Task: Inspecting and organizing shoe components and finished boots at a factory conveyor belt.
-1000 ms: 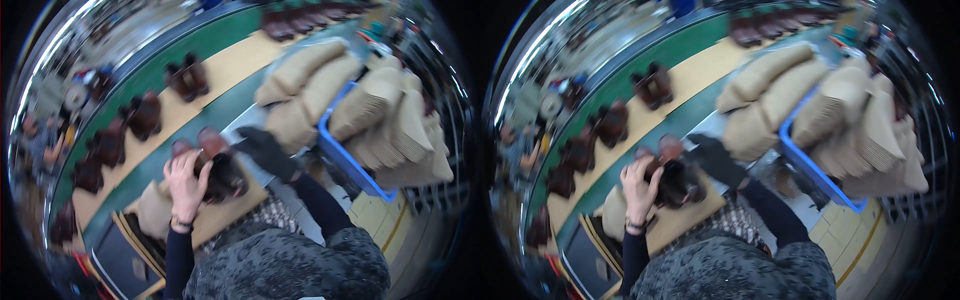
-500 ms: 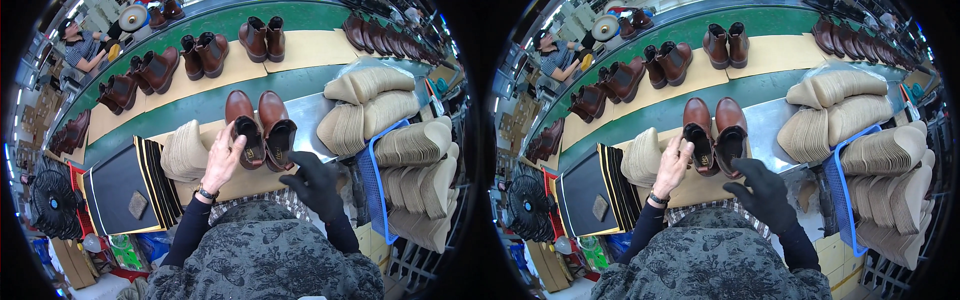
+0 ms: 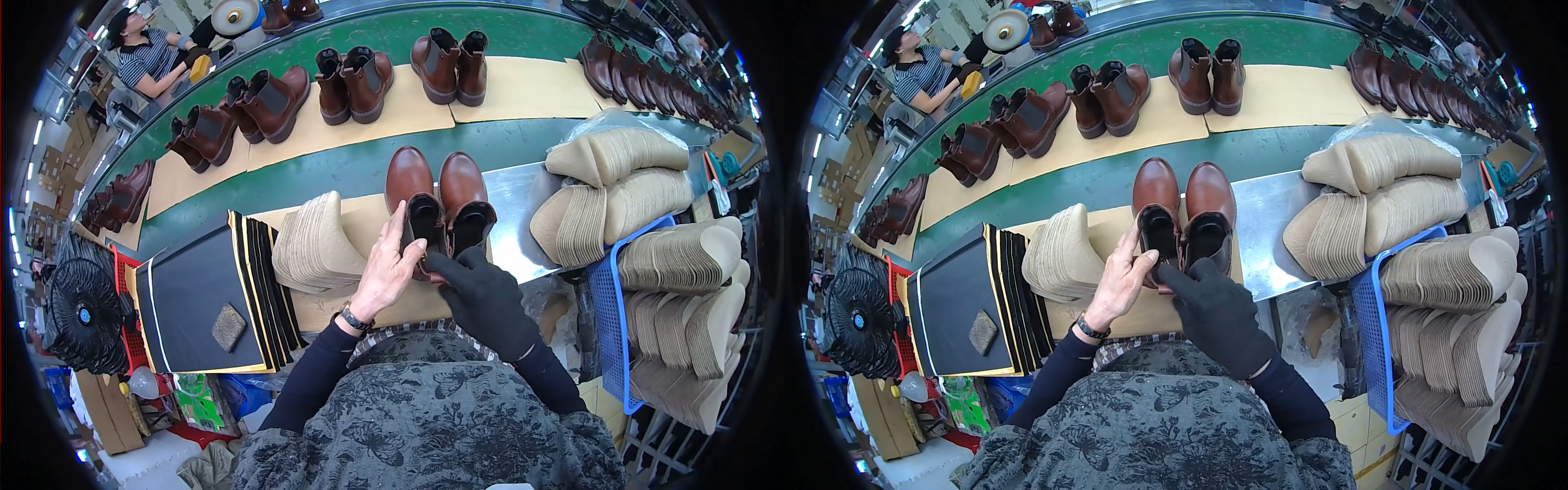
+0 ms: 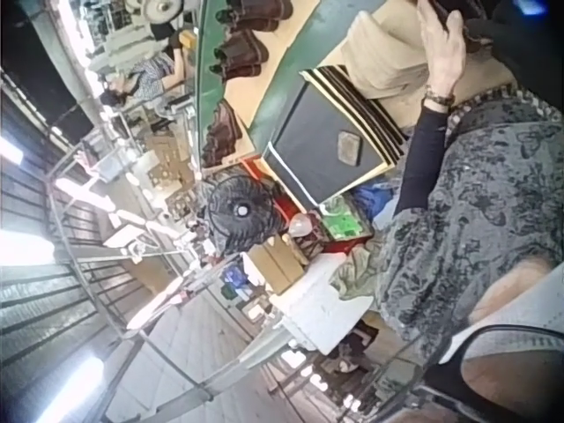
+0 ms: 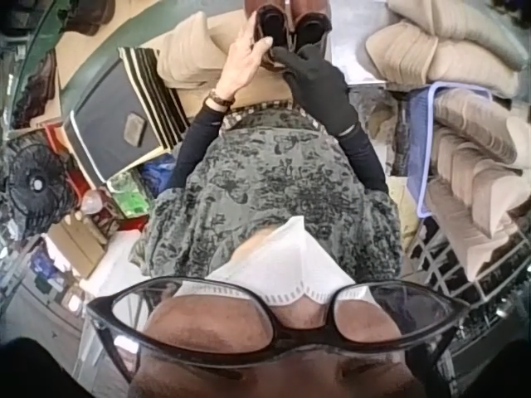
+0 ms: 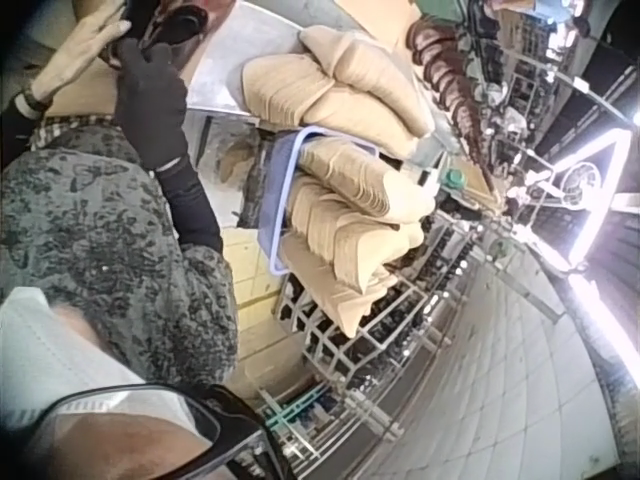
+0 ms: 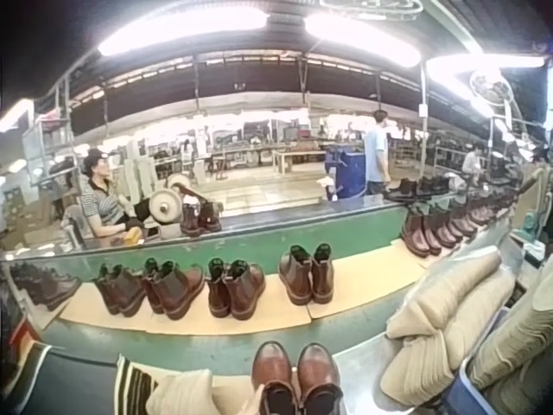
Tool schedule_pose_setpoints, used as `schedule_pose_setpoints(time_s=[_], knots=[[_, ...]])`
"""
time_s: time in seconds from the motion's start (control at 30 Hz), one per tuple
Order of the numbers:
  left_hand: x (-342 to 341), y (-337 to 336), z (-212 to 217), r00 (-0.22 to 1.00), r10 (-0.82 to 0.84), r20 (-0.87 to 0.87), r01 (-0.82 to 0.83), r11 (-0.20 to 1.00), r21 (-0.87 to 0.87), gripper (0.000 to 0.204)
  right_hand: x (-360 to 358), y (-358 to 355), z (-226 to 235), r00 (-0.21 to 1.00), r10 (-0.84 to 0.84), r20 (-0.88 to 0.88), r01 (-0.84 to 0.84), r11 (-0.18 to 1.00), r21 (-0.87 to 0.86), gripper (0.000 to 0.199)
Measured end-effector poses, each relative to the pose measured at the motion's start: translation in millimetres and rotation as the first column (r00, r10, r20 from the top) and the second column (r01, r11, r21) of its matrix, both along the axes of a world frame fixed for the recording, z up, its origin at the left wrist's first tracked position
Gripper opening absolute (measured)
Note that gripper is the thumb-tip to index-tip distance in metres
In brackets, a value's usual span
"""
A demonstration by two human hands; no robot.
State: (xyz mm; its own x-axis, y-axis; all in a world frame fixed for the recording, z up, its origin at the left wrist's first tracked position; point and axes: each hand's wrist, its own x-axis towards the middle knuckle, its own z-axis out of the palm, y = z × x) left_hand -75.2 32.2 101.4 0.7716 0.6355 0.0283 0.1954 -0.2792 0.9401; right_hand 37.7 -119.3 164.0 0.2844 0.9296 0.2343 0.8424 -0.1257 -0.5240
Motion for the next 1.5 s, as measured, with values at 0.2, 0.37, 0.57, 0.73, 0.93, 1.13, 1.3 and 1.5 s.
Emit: schedule_pose_setpoints(time_s=[0.2, 0.37, 0.57, 0.73, 0.93, 1.13, 1.3, 1.5], knots=[[1, -15, -20, 0.962, 0.161, 0.223, -0.069, 0.926, -0.371, 0.06, 0, 17, -9, 0.993, -0.094, 0.07, 0.093, 0.995, 0.027, 0.027], [1, -27, -65, 0.876, 0.365, 0.316, -0.352, 0.931, -0.098, 0.06, 32, 25, -4, 0.989, -0.096, -0.111, 0.123, 0.953, 0.277, 0.023], [-6, -35, -92, 0.967, 0.198, 0.162, -0.237, 0.931, 0.277, 0.06, 96, 37, 76, 0.846, -0.175, -0.504, 0.257, 0.961, 0.098, 0.023], [0, -34, -90, 0.978, 0.14, 0.152, -0.185, 0.922, 0.34, 0.057, 191, 59, 115, 0.807, -0.236, -0.541, 0.328, 0.941, 0.08, 0.019], [2, -32, -91, 0.989, 0.119, 0.084, -0.141, 0.924, 0.355, 0.055, 305, 127, 143, 0.73, -0.007, 0.684, -0.141, 0.977, 0.161, 0.019], [6, -32, -89, 0.992, 0.114, 0.06, -0.128, 0.924, 0.359, 0.054, 394, 202, 79, 0.754, -0.455, 0.474, 0.419, 0.889, 0.185, 0.026], [7, -34, -93, 0.991, 0.134, -0.002, -0.124, 0.926, 0.356, 0.055, 432, 203, -80, 0.736, -0.604, 0.305, 0.566, 0.797, 0.211, 0.055], [8, -33, -89, 0.989, 0.139, -0.05, -0.11, 0.921, 0.373, 0.055, 399, 213, -81, 0.643, -0.761, 0.081, 0.655, 0.602, 0.457, 0.073]])
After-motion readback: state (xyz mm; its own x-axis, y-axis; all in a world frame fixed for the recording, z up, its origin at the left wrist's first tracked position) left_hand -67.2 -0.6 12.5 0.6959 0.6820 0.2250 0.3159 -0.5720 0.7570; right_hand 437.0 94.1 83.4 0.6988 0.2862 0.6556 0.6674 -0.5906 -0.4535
